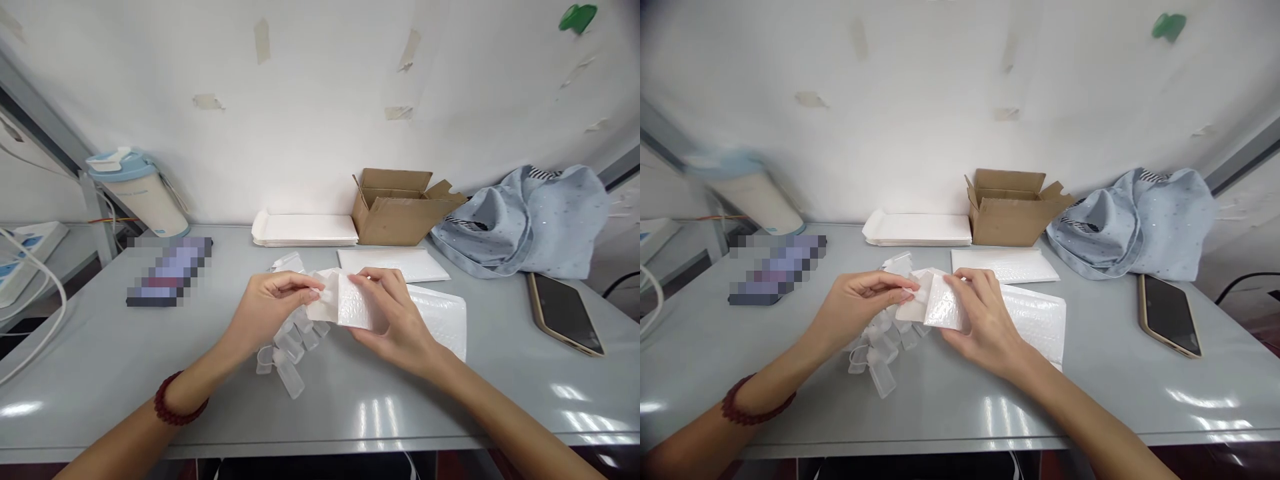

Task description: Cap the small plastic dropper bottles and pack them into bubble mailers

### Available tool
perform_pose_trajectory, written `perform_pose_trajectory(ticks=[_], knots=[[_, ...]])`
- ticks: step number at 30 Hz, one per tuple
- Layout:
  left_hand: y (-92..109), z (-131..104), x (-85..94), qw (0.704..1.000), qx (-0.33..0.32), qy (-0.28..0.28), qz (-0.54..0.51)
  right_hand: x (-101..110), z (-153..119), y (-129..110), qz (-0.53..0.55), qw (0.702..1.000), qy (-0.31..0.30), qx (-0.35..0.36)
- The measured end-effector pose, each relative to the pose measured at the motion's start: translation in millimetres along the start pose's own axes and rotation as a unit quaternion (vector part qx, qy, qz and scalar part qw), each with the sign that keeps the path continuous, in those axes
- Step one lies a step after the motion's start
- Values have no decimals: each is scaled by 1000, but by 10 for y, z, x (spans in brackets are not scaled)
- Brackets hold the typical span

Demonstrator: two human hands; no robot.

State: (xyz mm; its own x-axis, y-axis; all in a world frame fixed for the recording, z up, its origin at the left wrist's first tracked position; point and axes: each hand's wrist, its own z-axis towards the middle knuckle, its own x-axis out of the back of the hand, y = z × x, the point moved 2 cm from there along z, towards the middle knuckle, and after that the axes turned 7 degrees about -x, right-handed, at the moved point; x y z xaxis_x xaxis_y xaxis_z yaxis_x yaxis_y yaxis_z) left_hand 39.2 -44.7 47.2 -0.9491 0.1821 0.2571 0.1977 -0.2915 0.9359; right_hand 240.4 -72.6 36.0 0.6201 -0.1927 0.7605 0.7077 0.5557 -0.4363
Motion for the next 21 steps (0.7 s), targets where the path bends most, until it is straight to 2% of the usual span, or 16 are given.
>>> perform_pose_trajectory(ticks=[2, 4, 6, 8, 11, 16, 21], knots=[[2, -18, -5, 992, -81, 29, 90, -11, -6, -8, 1, 1000, -6, 0], [18, -42, -10, 967, -159, 66, 187, -21, -5, -4, 0, 1000, -7, -4], [29, -55, -9, 944, -188, 89, 256, -20, 3, 6, -2, 1000, 2, -12], [34, -54, -6, 937, -179, 90, 286, -12, 13, 15, -4, 1000, 15, -19], [43, -49, -15, 944, -164, 65, 278, -8, 17, 12, -3, 1000, 18, -22], [60, -54, -25, 951, -142, 57, 268, -32, -9, -22, -2, 1000, 3, -14], [35, -55, -49, 967, -75, -3, 243, -32, -16, -32, -5, 1000, 17, -10]])
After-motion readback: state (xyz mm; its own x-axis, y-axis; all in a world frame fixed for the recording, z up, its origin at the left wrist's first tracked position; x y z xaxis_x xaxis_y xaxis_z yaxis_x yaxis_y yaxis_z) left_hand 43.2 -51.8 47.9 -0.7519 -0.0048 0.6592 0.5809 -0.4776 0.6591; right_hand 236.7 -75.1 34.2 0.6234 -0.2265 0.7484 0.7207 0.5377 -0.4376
